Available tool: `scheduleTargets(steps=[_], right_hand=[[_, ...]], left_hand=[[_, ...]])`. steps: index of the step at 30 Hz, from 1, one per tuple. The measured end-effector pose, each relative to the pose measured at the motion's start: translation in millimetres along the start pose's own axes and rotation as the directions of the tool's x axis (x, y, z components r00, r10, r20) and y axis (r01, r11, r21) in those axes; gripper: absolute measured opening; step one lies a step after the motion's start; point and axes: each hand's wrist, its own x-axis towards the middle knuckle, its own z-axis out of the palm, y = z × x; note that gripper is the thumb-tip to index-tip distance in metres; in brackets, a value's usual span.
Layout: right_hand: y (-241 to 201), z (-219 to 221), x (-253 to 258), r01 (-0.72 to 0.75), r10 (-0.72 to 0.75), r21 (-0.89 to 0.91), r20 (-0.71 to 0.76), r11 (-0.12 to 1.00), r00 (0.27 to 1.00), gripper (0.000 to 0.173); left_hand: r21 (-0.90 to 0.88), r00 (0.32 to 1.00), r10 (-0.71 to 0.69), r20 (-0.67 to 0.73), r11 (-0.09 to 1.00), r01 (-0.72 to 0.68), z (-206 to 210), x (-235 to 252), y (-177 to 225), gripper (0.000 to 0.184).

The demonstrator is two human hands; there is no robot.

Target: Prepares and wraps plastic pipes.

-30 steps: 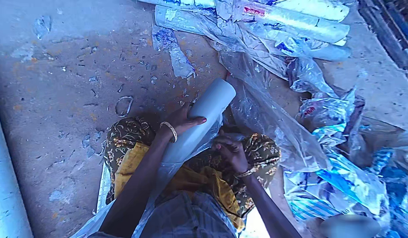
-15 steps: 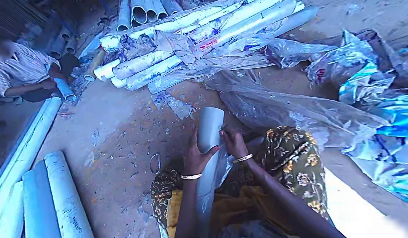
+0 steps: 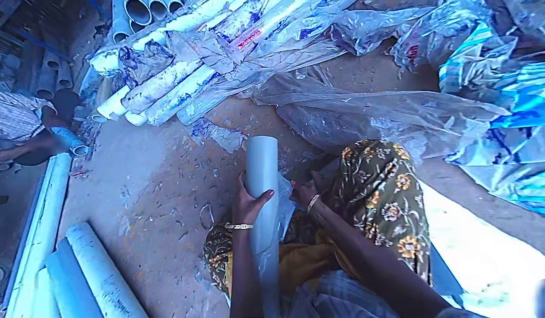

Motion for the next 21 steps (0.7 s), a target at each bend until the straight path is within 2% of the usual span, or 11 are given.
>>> scheduleTargets(steps=[3, 5, 7, 8, 11, 14, 16, 17, 19, 21], right_hand=[[-2, 4, -1, -0.089, 0.089, -0.012, 0.013, 0.996, 0.996, 0.016], [-13, -1, 4, -0.167, 0.166, 0.056, 0.022, 0.984, 0.986, 0.028], [-22, -14, 11, -0.128, 0.132, 0.11, -0.036, 0.986, 0.991, 0.049], [-28, -18, 9, -0.086, 0.089, 0.066, -0.038, 0.994, 0.995, 0.059], [-37, 4, 0, 0.077, -0.073, -0.213, 0.027, 0.974, 0.997, 0.071], [-38, 45, -7, 0.171, -0.112, -0.462, 0.152, 0.87, 0.982, 0.066], [-34, 63, -12, 0.234, -0.153, -0.567, 0.187, 0.79, 0.97, 0.053], [-31, 68, -16, 0.25, -0.161, -0.547, 0.206, 0.799, 0.965, 0.045], [-21, 75, -12, 0.27, -0.209, -0.41, 0.187, 0.871, 0.96, 0.041], [-16, 72, 0, 0.342, -0.295, -0.349, 0.179, 0.873, 0.938, 0.036]], left_hand=[[-0.034, 1.0, -0.012, -0.002, 0.999, 0.012, -3, 0, 0, 0.101], [-0.052, 1.0, -0.002, -0.022, 0.999, 0.0, -7, -2, 1, 0.102], [-0.048, 0.999, -0.005, -0.035, 0.999, 0.003, -9, -4, 0, 0.102], [-0.035, 0.999, -0.011, -0.032, 0.999, 0.01, -10, -4, 0, 0.102], [0.039, 1.0, -0.022, -0.012, 0.999, 0.022, -10, -2, 4, 0.102], [0.119, 1.0, -0.02, 0.009, 0.993, 0.019, -9, -2, 7, 0.11], [0.134, 0.999, -0.034, 0.024, 0.991, 0.031, -10, -2, 8, 0.12], [0.143, 0.998, -0.057, 0.021, 0.988, 0.053, -10, -3, 10, 0.124], [0.18, 0.994, -0.104, 0.028, 0.979, 0.097, -12, -2, 14, 0.131], [0.12, 0.997, -0.074, 0.02, 0.99, 0.071, -10, -2, 10, 0.129]])
